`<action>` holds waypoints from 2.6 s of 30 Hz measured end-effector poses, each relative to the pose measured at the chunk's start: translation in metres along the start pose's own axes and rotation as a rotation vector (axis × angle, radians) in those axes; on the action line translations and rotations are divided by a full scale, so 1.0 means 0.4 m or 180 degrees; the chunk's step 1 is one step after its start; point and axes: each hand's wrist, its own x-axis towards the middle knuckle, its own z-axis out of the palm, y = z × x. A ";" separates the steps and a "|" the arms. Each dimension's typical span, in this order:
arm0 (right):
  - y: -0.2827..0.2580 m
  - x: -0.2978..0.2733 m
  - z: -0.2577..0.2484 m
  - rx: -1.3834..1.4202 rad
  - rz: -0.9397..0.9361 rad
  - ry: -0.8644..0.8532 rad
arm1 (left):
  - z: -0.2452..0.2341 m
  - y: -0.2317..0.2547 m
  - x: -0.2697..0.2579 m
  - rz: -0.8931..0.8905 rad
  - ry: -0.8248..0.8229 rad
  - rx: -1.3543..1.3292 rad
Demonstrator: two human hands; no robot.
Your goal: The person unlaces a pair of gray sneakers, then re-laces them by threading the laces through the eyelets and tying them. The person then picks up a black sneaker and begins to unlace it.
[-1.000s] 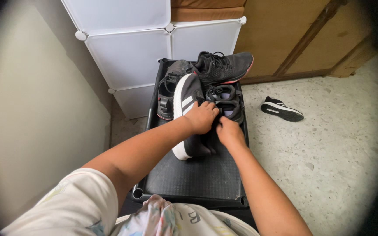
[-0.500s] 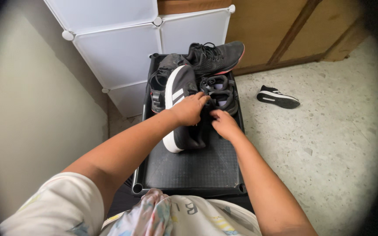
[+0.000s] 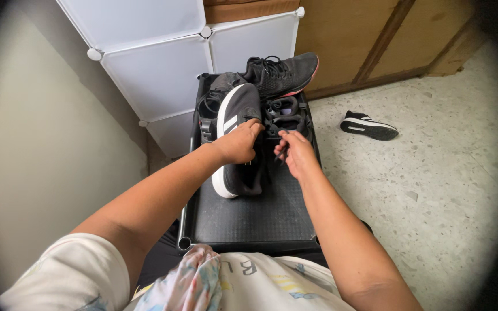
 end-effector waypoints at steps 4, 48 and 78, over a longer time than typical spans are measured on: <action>-0.007 0.001 -0.004 -0.1516 -0.0806 0.0799 | -0.003 0.007 -0.013 -0.0032 0.0023 -0.0089; -0.017 -0.001 0.063 -0.3656 -0.0771 -0.1133 | 0.016 0.001 0.084 -0.0557 -0.0638 0.0575; -0.076 -0.088 0.206 -0.4687 -0.1055 -0.0265 | 0.005 0.010 0.037 -0.0541 -0.0449 0.0530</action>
